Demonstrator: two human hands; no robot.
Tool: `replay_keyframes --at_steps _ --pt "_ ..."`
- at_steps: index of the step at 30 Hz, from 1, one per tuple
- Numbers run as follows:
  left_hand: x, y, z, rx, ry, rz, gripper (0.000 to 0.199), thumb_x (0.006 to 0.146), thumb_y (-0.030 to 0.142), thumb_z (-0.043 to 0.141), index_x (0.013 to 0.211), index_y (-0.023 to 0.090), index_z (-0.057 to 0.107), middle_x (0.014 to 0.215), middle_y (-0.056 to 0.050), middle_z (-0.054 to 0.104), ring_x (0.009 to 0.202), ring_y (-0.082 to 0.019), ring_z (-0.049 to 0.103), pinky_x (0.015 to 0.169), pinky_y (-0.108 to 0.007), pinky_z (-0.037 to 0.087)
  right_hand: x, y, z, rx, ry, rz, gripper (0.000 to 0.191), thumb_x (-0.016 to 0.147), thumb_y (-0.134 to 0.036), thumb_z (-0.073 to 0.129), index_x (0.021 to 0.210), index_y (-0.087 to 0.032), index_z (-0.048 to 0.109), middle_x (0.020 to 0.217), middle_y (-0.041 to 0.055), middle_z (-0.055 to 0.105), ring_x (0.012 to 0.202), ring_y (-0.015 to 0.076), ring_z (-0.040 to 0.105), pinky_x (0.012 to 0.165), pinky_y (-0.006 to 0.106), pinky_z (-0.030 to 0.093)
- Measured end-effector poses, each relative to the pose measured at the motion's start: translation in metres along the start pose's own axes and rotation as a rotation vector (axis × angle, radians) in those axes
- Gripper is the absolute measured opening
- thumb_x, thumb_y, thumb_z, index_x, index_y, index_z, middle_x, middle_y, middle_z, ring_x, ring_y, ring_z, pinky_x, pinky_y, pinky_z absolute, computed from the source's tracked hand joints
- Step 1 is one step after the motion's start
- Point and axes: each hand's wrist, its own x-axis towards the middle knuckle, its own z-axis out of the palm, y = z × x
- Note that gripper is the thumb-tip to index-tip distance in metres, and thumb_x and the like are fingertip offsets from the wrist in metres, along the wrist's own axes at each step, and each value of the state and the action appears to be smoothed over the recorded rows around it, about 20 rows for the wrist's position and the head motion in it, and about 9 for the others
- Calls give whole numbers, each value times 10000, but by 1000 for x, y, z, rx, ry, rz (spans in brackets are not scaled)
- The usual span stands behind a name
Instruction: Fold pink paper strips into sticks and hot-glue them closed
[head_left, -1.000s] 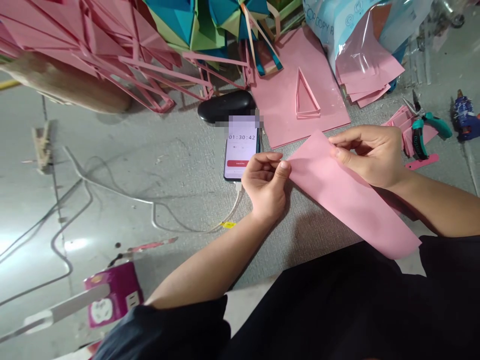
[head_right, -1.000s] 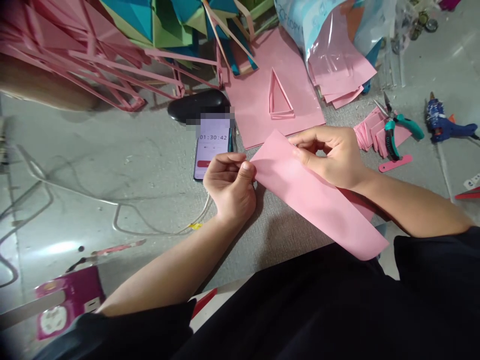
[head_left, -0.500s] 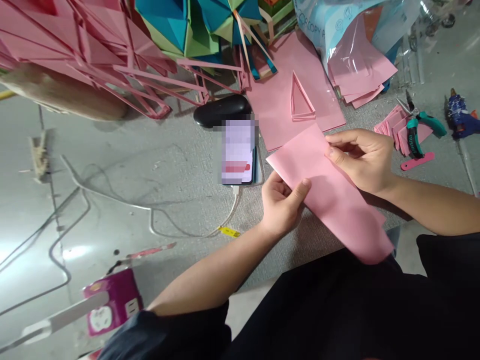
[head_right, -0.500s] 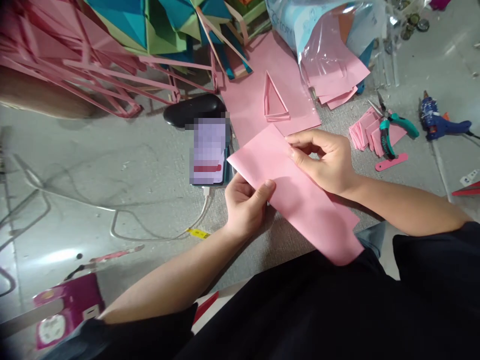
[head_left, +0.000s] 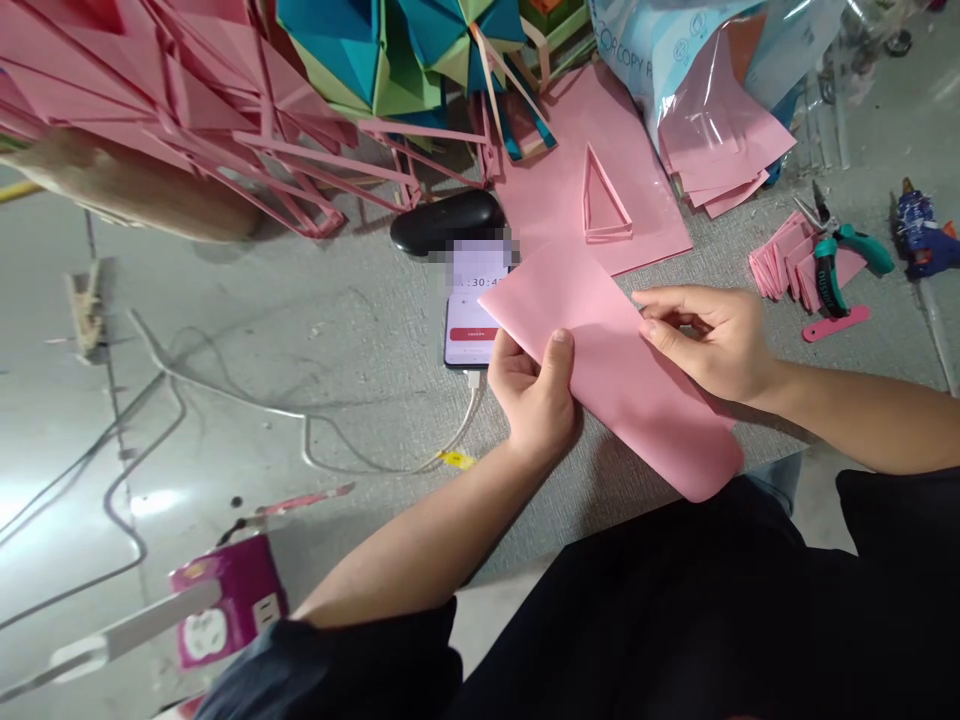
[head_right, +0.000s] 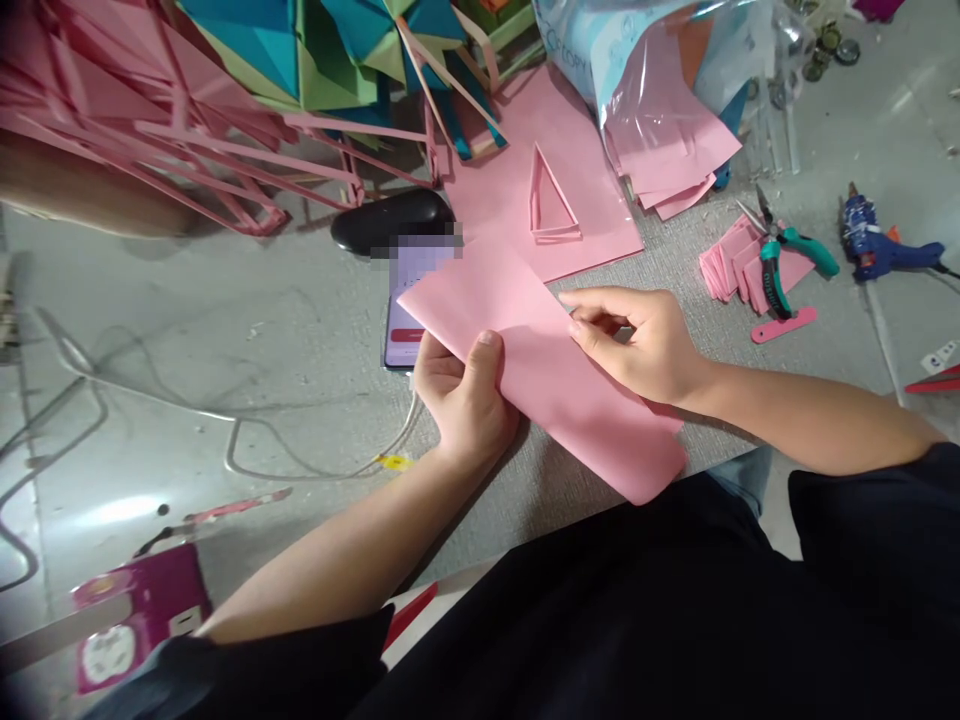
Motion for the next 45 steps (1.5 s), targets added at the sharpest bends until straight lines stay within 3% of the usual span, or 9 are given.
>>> replay_keyframes --at_steps 12,17,30,36,45 --pt "1 1 0 -39 50 23 412 952 590 904 1154 261 762 1126 -69 811 1019 -223 781 928 -351 658 -5 0 6 26 -42 59 293 997 -285 819 1272 -252 913 1026 47 894 821 173 788 760 302 695" --pt "1 5 1 -69 76 2 421 943 554 928 1176 250 754 1125 -64 792 1060 -232 765 977 -362 645 -3 0 7 18 -52 59 313 1000 -287 807 1290 -234 914 937 31 877 725 147 713 683 283 647" --pt "-2 -3 0 -108 -126 -37 615 854 553 1029 1299 279 705 1155 -55 776 1054 -219 763 966 -350 660 2 4 4 -62 67 9 226 995 -276 827 1198 -252 926 942 25 880 792 170 769 741 301 675" --pt "2 -3 -1 -113 -125 -24 536 848 534 1035 1191 259 729 1147 -54 794 1008 -197 753 923 -321 659 1 2 2 -101 36 -52 276 1026 -270 791 1277 -259 905 893 6 863 716 149 718 675 278 634" --pt "2 -5 -5 -112 -128 -57 557 819 534 1045 1186 267 722 1139 -51 788 987 -205 752 907 -337 665 1 0 1 -155 44 -256 280 1061 -187 728 1260 -265 910 898 -7 863 673 131 705 678 269 618"
